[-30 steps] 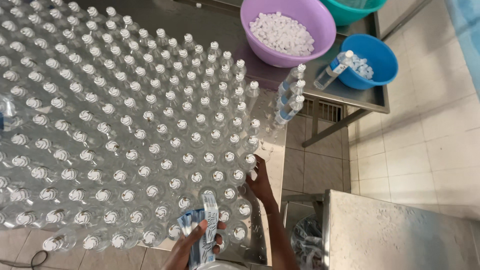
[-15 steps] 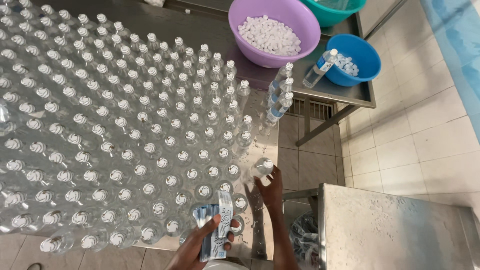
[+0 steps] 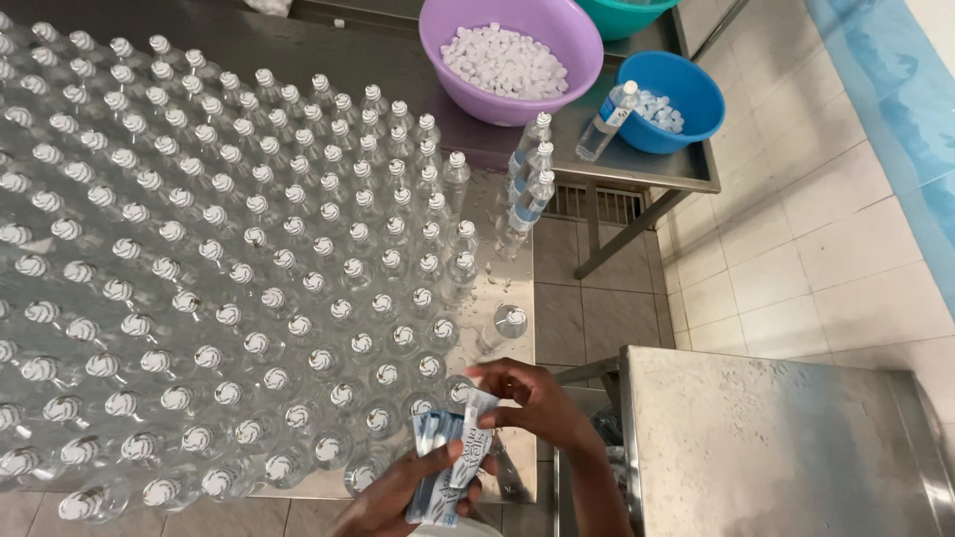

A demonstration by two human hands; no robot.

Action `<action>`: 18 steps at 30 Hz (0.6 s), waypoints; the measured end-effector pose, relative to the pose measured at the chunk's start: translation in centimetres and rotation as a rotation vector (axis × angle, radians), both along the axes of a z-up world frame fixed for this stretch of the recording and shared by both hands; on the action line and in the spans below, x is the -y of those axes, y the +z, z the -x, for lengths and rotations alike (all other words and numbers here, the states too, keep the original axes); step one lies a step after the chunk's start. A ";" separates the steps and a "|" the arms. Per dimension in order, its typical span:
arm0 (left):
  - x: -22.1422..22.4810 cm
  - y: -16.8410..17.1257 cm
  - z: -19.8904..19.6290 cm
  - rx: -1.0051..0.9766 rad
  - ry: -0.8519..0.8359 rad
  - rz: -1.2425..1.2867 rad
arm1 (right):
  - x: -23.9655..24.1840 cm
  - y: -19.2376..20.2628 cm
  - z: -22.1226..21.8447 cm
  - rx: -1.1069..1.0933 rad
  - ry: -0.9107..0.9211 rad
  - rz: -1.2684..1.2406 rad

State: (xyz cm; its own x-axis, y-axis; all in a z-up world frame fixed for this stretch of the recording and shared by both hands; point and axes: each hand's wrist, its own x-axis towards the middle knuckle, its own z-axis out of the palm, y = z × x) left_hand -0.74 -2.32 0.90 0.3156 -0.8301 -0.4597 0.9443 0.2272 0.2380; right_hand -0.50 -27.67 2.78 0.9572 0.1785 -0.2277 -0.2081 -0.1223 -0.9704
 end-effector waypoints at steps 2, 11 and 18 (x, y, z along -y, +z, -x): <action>0.0 0.8 -0.2 -0.005 0.018 -0.052 | 0.2 0.2 0.1 -0.012 -0.041 -0.035; 0.3 0.8 0.5 0.028 0.160 -0.123 | 1.1 -1.3 -0.8 -0.021 -0.221 0.092; 0.7 1.7 0.3 0.043 0.235 -0.220 | 4.2 -4.1 -1.8 0.107 -0.248 -0.047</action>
State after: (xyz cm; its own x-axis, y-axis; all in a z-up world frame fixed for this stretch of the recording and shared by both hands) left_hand -1.00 -3.07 2.65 0.5095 -0.6143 -0.6025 0.8603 0.3764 0.3438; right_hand 1.27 -31.91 -1.33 0.9912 -0.0561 -0.1198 -0.1219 -0.0350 -0.9919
